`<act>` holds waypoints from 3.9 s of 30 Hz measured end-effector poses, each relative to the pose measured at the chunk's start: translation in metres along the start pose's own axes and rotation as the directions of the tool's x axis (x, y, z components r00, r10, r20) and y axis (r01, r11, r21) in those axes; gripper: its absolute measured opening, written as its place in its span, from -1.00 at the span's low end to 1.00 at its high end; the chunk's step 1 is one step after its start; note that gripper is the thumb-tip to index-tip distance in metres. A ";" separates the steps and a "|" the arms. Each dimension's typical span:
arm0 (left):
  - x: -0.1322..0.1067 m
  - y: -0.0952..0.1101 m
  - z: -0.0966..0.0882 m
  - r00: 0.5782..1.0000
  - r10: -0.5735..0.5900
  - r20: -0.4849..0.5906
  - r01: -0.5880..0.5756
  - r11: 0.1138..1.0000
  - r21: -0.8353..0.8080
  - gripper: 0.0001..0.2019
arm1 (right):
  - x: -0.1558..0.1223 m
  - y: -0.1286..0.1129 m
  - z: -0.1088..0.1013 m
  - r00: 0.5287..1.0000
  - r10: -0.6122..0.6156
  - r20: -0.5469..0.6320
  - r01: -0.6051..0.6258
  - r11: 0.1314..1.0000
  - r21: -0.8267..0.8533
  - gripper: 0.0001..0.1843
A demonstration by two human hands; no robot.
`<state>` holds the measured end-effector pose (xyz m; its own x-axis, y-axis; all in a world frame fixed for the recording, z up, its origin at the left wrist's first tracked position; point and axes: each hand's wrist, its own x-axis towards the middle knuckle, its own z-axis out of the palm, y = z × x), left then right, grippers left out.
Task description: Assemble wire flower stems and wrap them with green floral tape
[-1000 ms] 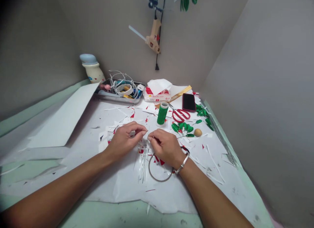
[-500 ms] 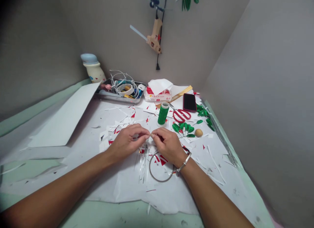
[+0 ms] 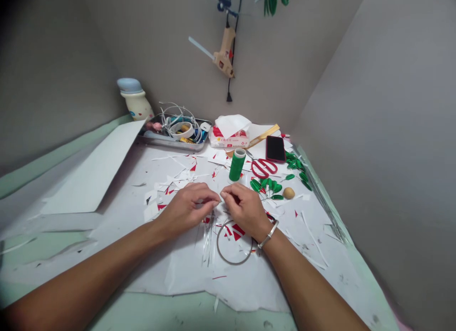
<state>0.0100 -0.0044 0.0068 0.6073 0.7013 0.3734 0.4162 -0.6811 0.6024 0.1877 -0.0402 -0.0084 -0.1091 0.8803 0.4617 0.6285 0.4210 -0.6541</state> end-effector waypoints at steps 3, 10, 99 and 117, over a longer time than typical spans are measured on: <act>0.001 0.002 -0.003 0.997 -0.061 -0.053 0.058 0.997 -0.055 -0.86 | -0.001 0.000 0.001 0.997 -0.018 0.081 0.019 1.000 -0.009 -0.86; 0.001 -0.004 -0.001 0.993 -0.080 -0.083 0.087 0.993 0.081 -0.87 | -0.005 -0.009 0.001 0.982 -0.136 0.129 0.149 0.985 -0.092 -0.87; -0.001 0.000 0.001 0.999 0.028 -0.016 -0.027 0.999 0.039 -0.88 | -0.001 0.002 -0.001 0.998 -0.041 0.055 0.045 0.995 -0.085 -0.85; -0.001 -0.003 0.003 0.998 0.066 -0.001 -0.066 0.996 0.065 -0.88 | 0.001 0.001 -0.003 0.999 -0.031 0.040 0.034 0.997 -0.066 -0.85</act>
<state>0.0104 -0.0039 0.0024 0.6326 0.6551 0.4131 0.4181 -0.7379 0.5298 0.1905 -0.0400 -0.0067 -0.1596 0.8747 0.4577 0.6739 0.4353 -0.5970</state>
